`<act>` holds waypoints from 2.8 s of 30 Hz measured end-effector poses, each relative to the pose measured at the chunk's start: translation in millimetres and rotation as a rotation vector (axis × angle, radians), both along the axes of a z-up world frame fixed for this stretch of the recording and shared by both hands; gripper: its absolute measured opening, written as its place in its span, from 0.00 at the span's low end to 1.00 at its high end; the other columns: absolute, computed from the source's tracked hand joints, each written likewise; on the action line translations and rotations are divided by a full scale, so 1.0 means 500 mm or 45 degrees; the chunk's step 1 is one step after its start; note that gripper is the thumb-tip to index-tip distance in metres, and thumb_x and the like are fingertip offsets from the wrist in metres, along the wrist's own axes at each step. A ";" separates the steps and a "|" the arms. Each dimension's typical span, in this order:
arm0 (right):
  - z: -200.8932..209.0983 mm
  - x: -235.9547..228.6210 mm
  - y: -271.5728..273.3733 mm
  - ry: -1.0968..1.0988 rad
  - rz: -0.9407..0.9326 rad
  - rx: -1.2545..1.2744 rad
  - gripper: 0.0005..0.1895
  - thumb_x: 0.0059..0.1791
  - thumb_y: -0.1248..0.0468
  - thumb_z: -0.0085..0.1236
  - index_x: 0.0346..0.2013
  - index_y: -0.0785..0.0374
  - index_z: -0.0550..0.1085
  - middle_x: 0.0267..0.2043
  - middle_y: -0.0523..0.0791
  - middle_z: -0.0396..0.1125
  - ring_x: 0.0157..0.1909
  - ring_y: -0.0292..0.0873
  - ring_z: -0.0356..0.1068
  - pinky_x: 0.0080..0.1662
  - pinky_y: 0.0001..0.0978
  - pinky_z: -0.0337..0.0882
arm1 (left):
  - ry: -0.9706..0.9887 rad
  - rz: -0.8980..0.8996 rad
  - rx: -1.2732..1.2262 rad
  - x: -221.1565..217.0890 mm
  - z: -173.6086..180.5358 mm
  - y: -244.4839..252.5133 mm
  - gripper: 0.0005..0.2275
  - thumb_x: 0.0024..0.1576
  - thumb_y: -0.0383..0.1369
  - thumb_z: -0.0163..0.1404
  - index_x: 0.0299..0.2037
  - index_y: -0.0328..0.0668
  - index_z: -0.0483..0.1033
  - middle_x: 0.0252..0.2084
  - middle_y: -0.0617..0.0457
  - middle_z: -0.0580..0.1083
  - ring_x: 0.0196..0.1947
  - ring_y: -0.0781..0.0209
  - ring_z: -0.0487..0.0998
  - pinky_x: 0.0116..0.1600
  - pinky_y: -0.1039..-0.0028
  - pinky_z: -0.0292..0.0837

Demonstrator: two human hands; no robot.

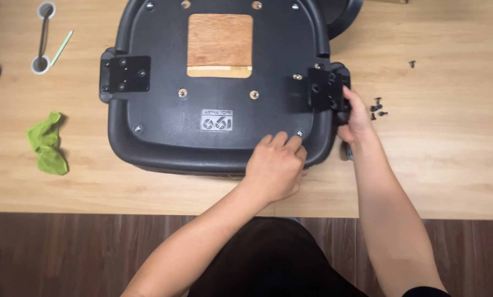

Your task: The person attaches an armrest bracket to the underside of a chair seat. They align the black metal bracket against the seat edge, position screws into the holes, and drive them in with a screwdriver, then move to attach the second bracket on the other side.

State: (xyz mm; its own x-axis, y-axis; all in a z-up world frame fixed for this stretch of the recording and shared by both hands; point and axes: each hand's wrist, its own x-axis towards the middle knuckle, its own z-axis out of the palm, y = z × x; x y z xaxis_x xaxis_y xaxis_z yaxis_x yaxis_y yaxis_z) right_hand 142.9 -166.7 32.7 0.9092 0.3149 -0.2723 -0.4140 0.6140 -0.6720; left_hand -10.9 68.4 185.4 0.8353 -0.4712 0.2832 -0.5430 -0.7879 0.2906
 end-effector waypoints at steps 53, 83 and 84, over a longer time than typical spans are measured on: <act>0.069 -0.029 0.091 -0.180 -0.176 -0.361 0.33 0.47 0.66 0.65 0.66 0.60 0.63 0.53 0.48 0.71 0.51 0.43 0.75 0.51 0.38 0.79 | -0.068 -0.242 -0.355 0.255 0.132 0.133 0.12 0.60 0.31 0.58 0.52 0.39 0.76 0.48 0.46 0.78 0.50 0.44 0.79 0.54 0.58 0.74; 0.078 -0.065 0.087 -0.141 -0.198 -0.575 0.39 0.47 0.65 0.63 0.71 0.64 0.58 0.58 0.48 0.68 0.59 0.40 0.69 0.58 0.33 0.72 | 0.023 -0.658 0.437 0.597 0.000 -0.028 0.33 0.54 0.68 0.46 0.19 0.44 0.81 0.19 0.43 0.75 0.26 0.41 0.79 0.33 0.57 0.73; 0.081 -0.065 0.086 -0.155 -0.221 -0.638 0.39 0.48 0.65 0.63 0.71 0.65 0.58 0.57 0.48 0.68 0.58 0.40 0.70 0.57 0.33 0.72 | -0.005 -0.630 0.404 0.601 0.000 -0.028 0.32 0.56 0.66 0.46 0.18 0.45 0.81 0.19 0.43 0.75 0.26 0.42 0.79 0.33 0.57 0.73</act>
